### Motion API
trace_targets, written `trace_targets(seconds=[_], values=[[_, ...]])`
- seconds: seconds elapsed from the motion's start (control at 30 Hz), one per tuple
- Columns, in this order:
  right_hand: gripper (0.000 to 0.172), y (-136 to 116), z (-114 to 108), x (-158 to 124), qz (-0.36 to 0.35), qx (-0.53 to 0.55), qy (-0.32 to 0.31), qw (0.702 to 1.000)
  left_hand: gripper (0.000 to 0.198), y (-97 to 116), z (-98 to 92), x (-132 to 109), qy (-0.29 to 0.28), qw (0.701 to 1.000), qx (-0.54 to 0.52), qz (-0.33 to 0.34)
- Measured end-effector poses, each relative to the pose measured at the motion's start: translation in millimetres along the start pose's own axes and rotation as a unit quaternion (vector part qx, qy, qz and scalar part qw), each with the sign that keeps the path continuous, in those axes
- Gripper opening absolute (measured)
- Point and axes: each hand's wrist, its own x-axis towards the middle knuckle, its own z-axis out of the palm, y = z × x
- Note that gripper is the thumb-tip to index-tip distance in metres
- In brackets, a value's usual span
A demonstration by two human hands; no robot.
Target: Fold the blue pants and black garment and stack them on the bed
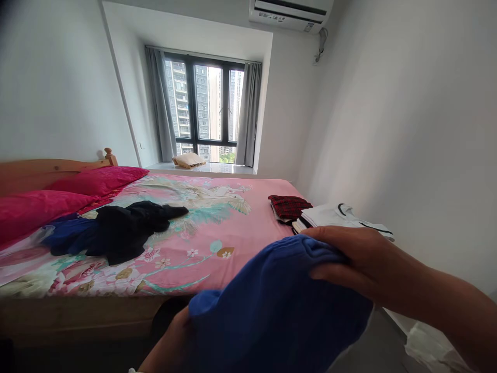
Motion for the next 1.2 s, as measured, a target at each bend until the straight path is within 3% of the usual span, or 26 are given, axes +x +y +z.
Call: trace_targets(seconds=[0.07, 0.2, 0.27, 0.37, 0.57, 0.7, 1.03, 1.13, 1.2], values=[[0.033, 9.3, 2.7, -3.3, 0.008, -0.011, 0.012, 1.000, 0.020, 4.2, -8.1, 8.9, -0.082, 0.985, -0.134, -0.072], [0.033, 31.5, 2.5, -7.8, 0.002, -0.043, 0.032, 0.999, 0.028, 15.3, -10.1, 14.4, -0.142, 0.877, -0.394, -0.235], [0.033, 40.9, 0.5, -8.8, -0.012, -0.060, 0.043, 0.997, 0.031, 19.5, -6.8, 12.0, -0.146, 0.843, -0.426, -0.295], [0.034, 47.7, -1.2, -9.7, -0.019, -0.083, 0.061, 0.994, 0.027, 22.5, -1.5, 9.5, -0.139, 0.829, -0.419, -0.342], [0.032, 45.6, 4.3, -12.7, -0.005, -0.086, 0.054, 0.995, 0.024, 13.0, 7.1, 14.8, -0.055, 0.840, -0.420, -0.339], [0.029, 49.1, 3.4, -14.5, -0.001, -0.089, 0.044, 0.995, 0.038, 7.0, 6.8, 14.4, 0.004, 0.870, -0.401, -0.288], [0.036, 61.9, 1.9, -19.9, 0.000, -0.100, 0.059, 0.993, 0.048, 30.7, -12.1, 20.1, -0.132, 0.920, -0.267, -0.253], [0.038, 65.2, 5.0, -23.2, -0.012, -0.113, 0.063, 0.992, 0.046, 36.0, -14.1, 24.5, -0.146, 0.944, -0.168, -0.242], [0.040, 68.3, 6.4, -26.6, -0.019, -0.117, 0.050, 0.992, 0.038, 39.1, -17.7, 26.3, -0.149, 0.967, -0.062, -0.198]])
